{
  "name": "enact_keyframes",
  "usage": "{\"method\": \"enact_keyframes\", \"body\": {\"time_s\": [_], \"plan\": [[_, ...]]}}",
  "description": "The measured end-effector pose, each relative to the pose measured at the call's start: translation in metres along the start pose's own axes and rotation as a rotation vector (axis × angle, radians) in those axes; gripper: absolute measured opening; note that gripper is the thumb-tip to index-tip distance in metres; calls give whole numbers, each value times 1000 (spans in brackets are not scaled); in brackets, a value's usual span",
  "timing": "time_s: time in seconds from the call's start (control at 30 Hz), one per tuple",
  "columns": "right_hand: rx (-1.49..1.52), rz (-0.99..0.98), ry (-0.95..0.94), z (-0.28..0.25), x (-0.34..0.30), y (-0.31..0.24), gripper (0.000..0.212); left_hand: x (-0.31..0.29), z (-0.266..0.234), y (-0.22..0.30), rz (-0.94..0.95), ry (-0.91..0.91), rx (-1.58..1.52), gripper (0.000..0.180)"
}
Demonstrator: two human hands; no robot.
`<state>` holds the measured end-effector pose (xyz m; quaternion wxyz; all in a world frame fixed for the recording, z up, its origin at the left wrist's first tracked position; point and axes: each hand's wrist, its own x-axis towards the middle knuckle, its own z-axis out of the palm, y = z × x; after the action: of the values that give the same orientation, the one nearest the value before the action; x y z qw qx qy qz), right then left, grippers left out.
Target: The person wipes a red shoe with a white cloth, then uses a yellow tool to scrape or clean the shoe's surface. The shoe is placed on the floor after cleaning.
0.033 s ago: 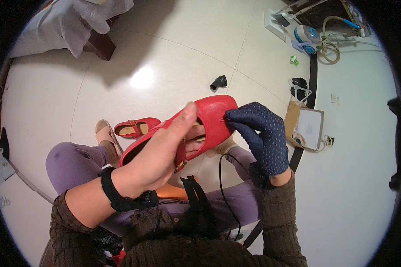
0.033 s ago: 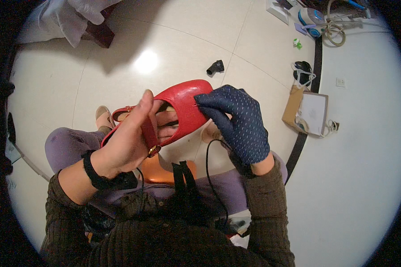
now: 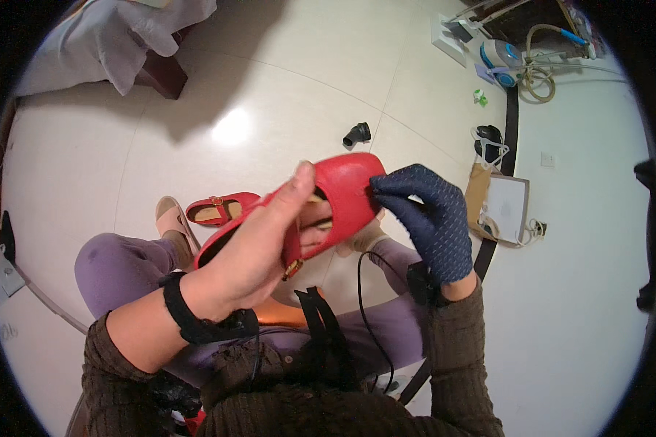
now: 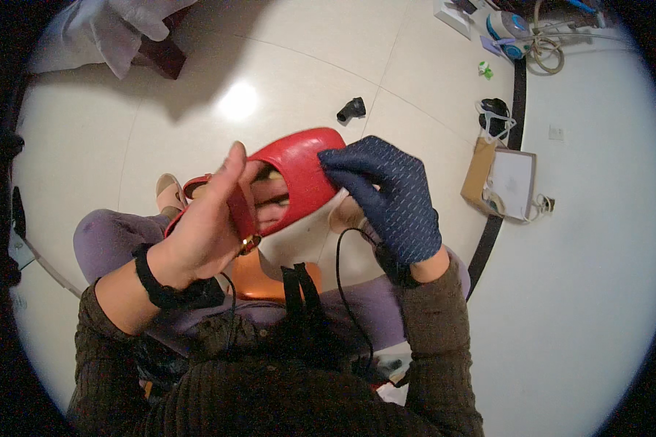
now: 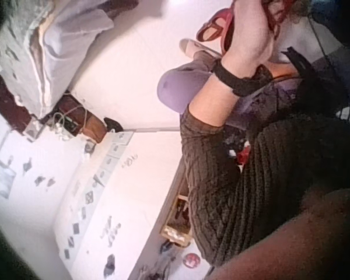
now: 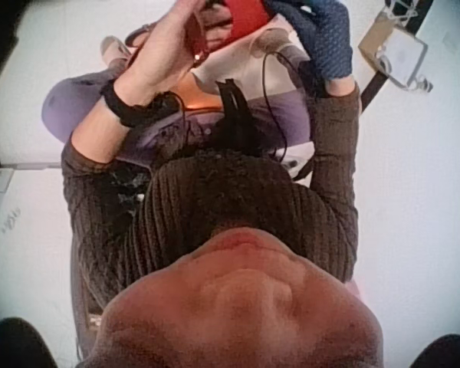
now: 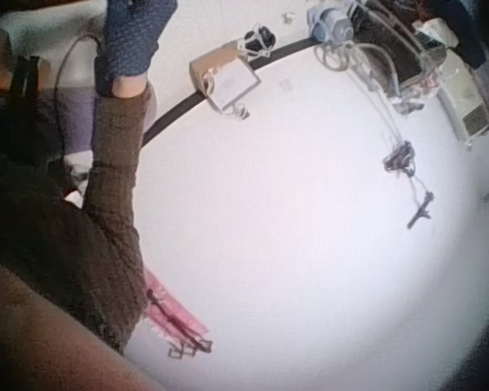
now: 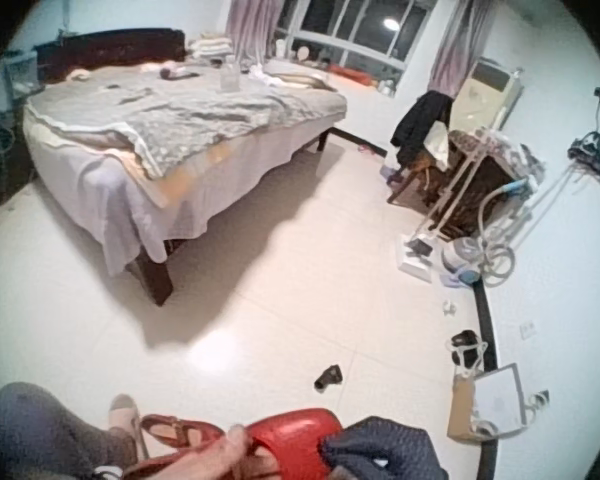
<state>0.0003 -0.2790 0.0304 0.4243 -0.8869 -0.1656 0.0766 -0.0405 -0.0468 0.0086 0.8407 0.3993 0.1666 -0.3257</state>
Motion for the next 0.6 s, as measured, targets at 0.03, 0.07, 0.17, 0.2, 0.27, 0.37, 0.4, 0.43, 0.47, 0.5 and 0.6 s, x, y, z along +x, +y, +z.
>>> {"method": "enact_keyframes", "body": {"time_s": [0.03, 0.07, 0.17, 0.2, 0.27, 0.37, 0.4, 0.43, 0.47, 0.5, 0.6], "plan": [[112, 97, 28, -2, 0, 5, 26, 2, -3, 4, 25, 17, -17, 77], [221, 194, 57, -4, 0, 12, 28, 4, -7, 8, 23, 67, -41, 78], [562, 346, 197, -14, 2, 51, 27, 7, -29, 27, 230, 78, -6, 78], [674, 466, 258, -10, 7, 72, 27, 7, -36, 31, 317, 130, 64, 81], [989, 736, 324, 3, 8, 119, 25, 8, -50, 40, 372, 256, 31, 83], [560, 489, 144, 37, -2, 191, 23, 4, -63, 45, 356, 257, -42, 82], [469, 496, 111, 51, -5, 214, 22, 3, -67, 44, 332, 243, -68, 82], [541, 551, 115, 66, -9, 233, 21, 1, -70, 45, 299, 259, -91, 82], [1133, 961, 189, 82, -4, 252, 20, 1, -73, 45, 296, 243, -115, 82], [1075, 1057, 214, 103, -4, 267, 18, 2, -77, 45, 284, 253, -138, 81], [603, 1136, 25, 148, 10, 304, 24, 1, -88, 44, 273, 313, -183, 82]]}}
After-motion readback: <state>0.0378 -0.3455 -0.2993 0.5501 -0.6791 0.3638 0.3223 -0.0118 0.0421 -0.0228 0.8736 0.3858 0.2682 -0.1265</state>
